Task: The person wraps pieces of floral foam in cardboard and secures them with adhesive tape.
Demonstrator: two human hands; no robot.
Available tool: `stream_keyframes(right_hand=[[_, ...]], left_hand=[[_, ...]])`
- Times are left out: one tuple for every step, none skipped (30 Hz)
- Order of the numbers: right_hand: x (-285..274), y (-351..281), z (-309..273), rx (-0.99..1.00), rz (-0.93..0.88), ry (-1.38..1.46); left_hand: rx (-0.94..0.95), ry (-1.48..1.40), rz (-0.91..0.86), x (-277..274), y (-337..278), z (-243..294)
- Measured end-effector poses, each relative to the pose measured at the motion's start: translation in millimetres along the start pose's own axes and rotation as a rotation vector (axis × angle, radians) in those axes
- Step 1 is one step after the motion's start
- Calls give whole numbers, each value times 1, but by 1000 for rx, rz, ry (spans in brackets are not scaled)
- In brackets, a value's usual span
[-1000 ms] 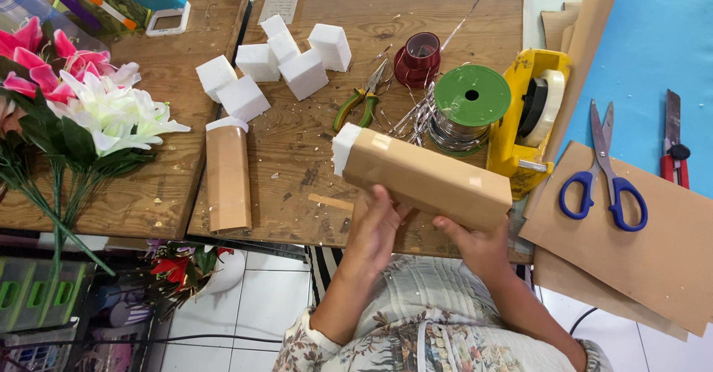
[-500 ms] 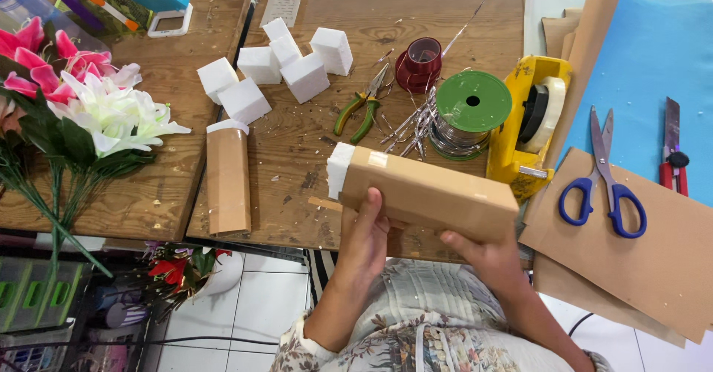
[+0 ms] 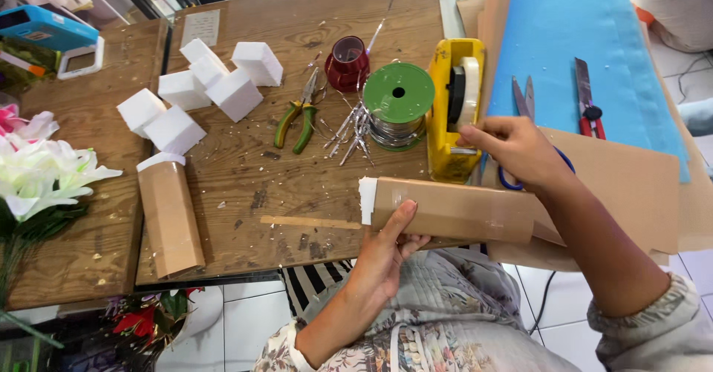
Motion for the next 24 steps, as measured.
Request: stream_keyframes(right_hand=[[-1, -2, -4, -96, 34, 129], [-2, -2, -10, -199, 67, 260], [-13, -22, -18, -195, 72, 259], [-23, -44, -30, -286, 68, 179], [-32, -65, -42, -377, 63, 99], [-33, -84, -37, -374, 65, 97], [-31, -106, -37, -508, 44, 21], [-28, -129, -36, -637, 22, -52], [-22, -140, -24, -630, 23, -50], [-14, -149, -12, -575, -49, -20], [-5, -159, 0, -520, -120, 10], [4, -159, 14, -520, -118, 10], [14, -157, 34, -344, -79, 21], [23, -156, 56, -167, -44, 30], [31, -148, 68, -165, -47, 29], [39, -139, 79, -165, -11, 43], [46, -131, 90, -166, 25, 57], [49, -125, 84, -164, 26, 58], [51, -119, 86, 35, 39, 64], [53, -114, 88, 233, 53, 71], [58, -111, 95, 234, 55, 73], [62, -106, 101, 231, 108, 210], [65, -102, 107, 227, 162, 348], [65, -104, 98, 222, 161, 348]], left_hand=[[-23, 18, 23, 4, -3, -2], [-38, 32, 48, 8, -4, -3], [-43, 36, 44, 14, -9, -2], [-54, 37, 64, 18, -13, 0], [-65, 38, 84, 23, -17, 2], [-68, 39, 83, 27, -19, 5], [-94, 40, 70, 32, -21, 8], [-122, 45, 60, 35, -23, 10], [-127, 50, 62, 33, -20, 3], [-107, 21, 59, 33, -16, -1], [-87, -9, 56, 33, -12, -5], [-86, -8, 54, 34, -12, -3], [-117, -11, 32, 36, -12, -3], [-150, -16, 14, 35, -13, -5], [-152, -17, 17, 36, -14, -4], [-151, -24, 66, 36, -15, -2], [-150, -31, 114, 35, -16, -1], [-151, -29, 114, 34, -17, -1], [-138, 5, 130, 33, -18, 0], [-125, 38, 145, 33, -19, 0], [-125, 41, 144, 33, -21, 1], [-116, 48, 145, 33, -22, 3], [-106, 56, 147, 33, -23, 6], [-103, 53, 145, 34, -26, 8]])
Point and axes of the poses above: each hand's wrist, its own y-axis towards the middle knuckle, its own x-axis out of the palm, z = x × y, the point moved 4 cm from there along y, towards the middle knuckle, and after that the axes turned 9 degrees about z, right-handed, at the moved point
